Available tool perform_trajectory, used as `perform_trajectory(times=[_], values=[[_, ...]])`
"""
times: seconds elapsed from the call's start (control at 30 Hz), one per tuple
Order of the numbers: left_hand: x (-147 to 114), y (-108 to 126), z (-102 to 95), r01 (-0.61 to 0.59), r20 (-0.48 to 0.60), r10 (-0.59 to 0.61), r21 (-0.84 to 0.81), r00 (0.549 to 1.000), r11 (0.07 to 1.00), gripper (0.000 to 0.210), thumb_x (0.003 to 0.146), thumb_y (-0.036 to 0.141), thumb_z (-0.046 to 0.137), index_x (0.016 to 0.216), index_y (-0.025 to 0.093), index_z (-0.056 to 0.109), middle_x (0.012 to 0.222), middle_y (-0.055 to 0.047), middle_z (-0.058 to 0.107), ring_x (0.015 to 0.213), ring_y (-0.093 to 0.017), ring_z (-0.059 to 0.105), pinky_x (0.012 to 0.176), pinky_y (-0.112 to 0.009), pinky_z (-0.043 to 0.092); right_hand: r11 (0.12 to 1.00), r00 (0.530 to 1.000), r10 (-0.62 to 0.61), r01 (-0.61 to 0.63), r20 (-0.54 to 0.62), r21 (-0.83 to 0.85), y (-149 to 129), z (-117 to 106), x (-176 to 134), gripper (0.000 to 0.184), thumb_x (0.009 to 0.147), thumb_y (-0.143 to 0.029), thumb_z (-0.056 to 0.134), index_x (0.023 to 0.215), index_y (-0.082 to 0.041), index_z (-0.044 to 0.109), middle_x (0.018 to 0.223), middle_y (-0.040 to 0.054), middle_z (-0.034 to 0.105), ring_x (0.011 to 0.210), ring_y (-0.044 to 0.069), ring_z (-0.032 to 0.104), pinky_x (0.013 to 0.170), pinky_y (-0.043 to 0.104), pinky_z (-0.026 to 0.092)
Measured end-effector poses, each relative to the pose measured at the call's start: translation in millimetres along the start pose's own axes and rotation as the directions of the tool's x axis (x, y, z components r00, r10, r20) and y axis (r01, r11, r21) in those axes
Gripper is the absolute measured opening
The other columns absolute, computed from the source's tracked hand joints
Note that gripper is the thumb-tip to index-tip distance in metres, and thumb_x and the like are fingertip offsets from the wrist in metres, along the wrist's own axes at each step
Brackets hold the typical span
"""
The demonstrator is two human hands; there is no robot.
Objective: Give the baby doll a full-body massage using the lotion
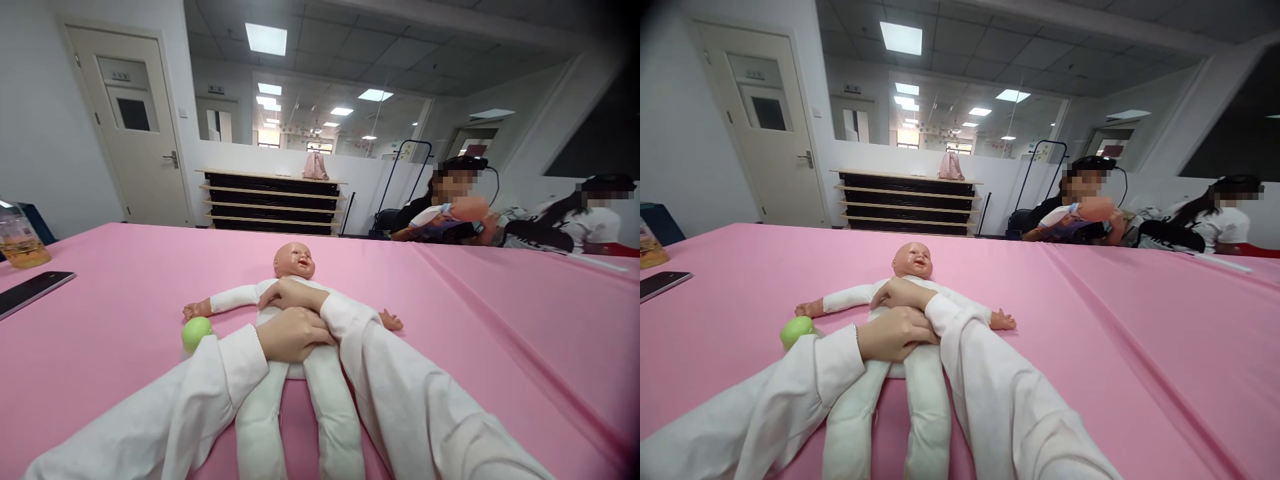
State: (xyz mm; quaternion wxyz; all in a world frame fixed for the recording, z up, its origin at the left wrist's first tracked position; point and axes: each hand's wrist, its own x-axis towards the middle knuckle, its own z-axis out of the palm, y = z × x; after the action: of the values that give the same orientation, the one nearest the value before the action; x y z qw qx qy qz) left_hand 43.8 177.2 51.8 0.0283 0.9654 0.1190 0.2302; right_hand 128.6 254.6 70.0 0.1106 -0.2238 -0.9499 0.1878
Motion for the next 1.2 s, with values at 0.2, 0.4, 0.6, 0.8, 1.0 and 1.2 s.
perform_trajectory(times=[0.2,0.4,0.6,0.8,1.0,1.2], values=[[-2.2,2.3,10.1,0.047,0.022,-0.046,-0.040,0.999,0.998,0.033,0.078,0.012,0.047,0.106,0.019,0.063,0.107,-0.003,0.066,0.099,-0.018,0.059,0.093,-0.031,0.040,0.970,0.998,-0.041,0.052,0.052,-0.239,2.2,3.3,1.4,0.031,0.083,-0.017,0.047,0.107,-0.025,0.064,0.119,-0.0003,0.061,0.126,0.022,0.041,0.105,0.047,0.027],[-5.9,8.8,10.3,0.267,-0.060,-0.271,-0.061,0.961,0.962,0.035,0.079,0.015,0.046,0.109,0.024,0.061,0.111,0.000,0.063,0.104,-0.018,0.055,0.092,-0.034,0.039,0.991,0.987,0.029,-0.048,-0.156,-0.121,18.2,2.7,-11.8,0.032,0.087,-0.023,0.045,0.115,-0.022,0.060,0.129,0.0051,0.053,0.125,0.020,0.043,0.107,0.043,0.028],[-14.3,5.8,19.1,0.477,-0.372,-0.483,-0.114,0.793,0.871,0.035,0.068,0.004,0.042,0.092,0.019,0.064,0.096,-0.002,0.067,0.093,-0.019,0.057,0.086,-0.036,0.040,0.977,0.853,0.082,0.035,-0.516,0.213,35.3,17.6,-44.1,0.020,0.084,-0.028,0.054,0.094,-0.018,0.068,0.111,0.0078,0.065,0.113,0.020,0.054,0.099,0.039,0.041],[-18.2,4.1,21.6,0.549,-0.547,-0.433,0.060,0.717,0.834,0.019,0.068,0.003,0.040,0.065,0.016,0.053,0.067,-0.004,0.058,0.068,-0.018,0.048,0.062,-0.031,0.036,0.998,0.655,0.002,0.049,-0.756,0.045,29.8,31.2,-67.9,0.012,0.081,-0.026,0.058,0.072,-0.019,0.062,0.079,0.0063,0.067,0.081,0.018,0.062,0.076,0.035,0.050],[-18.0,4.8,19.7,0.146,-0.410,-0.038,0.236,0.911,0.961,0.025,0.076,0.006,0.035,0.059,0.017,0.049,0.059,-0.003,0.050,0.060,-0.015,0.040,0.057,-0.028,0.035,0.994,0.826,-0.108,0.104,-0.554,-0.040,12.0,22.0,-64.9,0.018,0.086,-0.025,0.049,0.075,-0.019,0.062,0.076,0.0044,0.060,0.075,0.016,0.055,0.072,0.032,0.046],[-12.6,8.0,19.5,-0.061,-0.090,0.075,0.152,0.993,0.987,0.020,0.079,0.012,0.044,0.091,0.016,0.059,0.085,-0.005,0.062,0.079,-0.016,0.052,0.078,-0.029,0.040,0.988,0.961,-0.127,0.101,-0.246,-0.116,6.1,13.5,-58.1,0.032,0.091,-0.017,0.036,0.110,-0.023,0.061,0.120,0.0027,0.059,0.117,0.017,0.046,0.102,0.040,0.031]])
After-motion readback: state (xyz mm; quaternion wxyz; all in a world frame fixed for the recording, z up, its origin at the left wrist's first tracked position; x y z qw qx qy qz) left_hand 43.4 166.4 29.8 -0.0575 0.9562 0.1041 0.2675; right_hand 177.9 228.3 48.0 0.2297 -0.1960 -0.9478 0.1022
